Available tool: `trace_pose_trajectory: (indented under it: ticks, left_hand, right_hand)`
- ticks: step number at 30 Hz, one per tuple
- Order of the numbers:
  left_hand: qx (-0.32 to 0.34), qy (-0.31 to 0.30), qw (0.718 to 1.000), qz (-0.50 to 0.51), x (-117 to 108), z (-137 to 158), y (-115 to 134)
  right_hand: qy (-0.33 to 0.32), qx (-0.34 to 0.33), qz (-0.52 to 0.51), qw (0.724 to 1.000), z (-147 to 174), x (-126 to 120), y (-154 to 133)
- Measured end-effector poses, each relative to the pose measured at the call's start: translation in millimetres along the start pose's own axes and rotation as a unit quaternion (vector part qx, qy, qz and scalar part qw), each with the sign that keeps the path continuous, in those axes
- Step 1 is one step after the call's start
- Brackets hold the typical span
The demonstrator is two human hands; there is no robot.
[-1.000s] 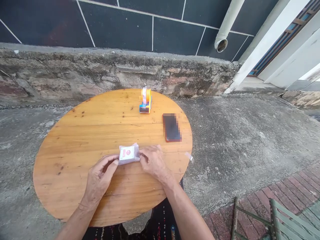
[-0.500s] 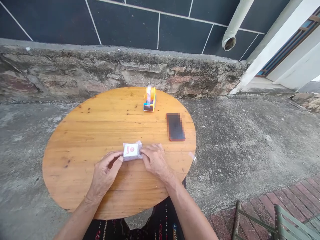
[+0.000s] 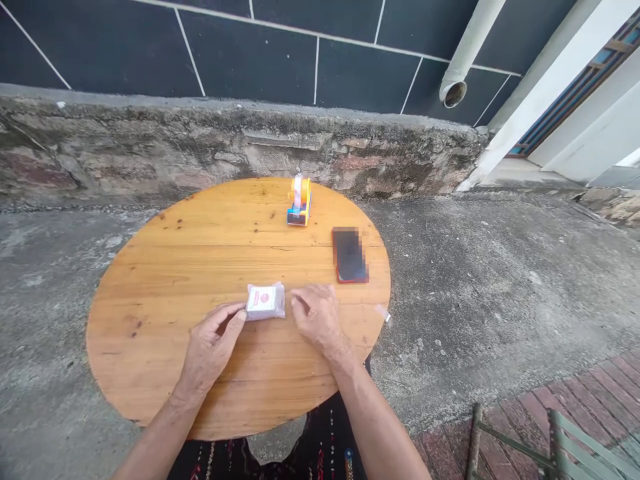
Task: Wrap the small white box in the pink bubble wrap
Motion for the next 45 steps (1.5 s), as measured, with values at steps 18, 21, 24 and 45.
trace_pose_trajectory:
  ticks: [18,21,24,45]
  left_hand:
    - [-0.018,0.001,1.000,0.013,0.0,1.6,-8.0]
    - [-0.034,0.017,0.999,0.024,-1.9,0.1,-10.9]
    - [-0.028,0.105,0.994,0.026,-17.2,1.4,-5.3]
    - [-0.529,-0.235,0.560,0.593,147.7,84.8,94.7]
  right_hand:
    - [0.045,0.205,0.325,0.922,-3.2,-51.8,78.4]
    - [0.033,0.218,0.326,0.919,-6.5,-52.1,82.1]
    - [0.030,0.237,0.306,0.921,-8.1,-61.2,81.6]
    - [0.041,0.155,0.160,0.974,131.9,-83.3,-51.8]
Point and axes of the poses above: each hand's wrist, its own z-axis away from the middle knuckle, its own x-axis out of the palm, y = z × x, the point moved 6 cm from there along -z, towards the middle knuckle, and after that the axes turned 8 degrees about -x, right-handed, at the moved point
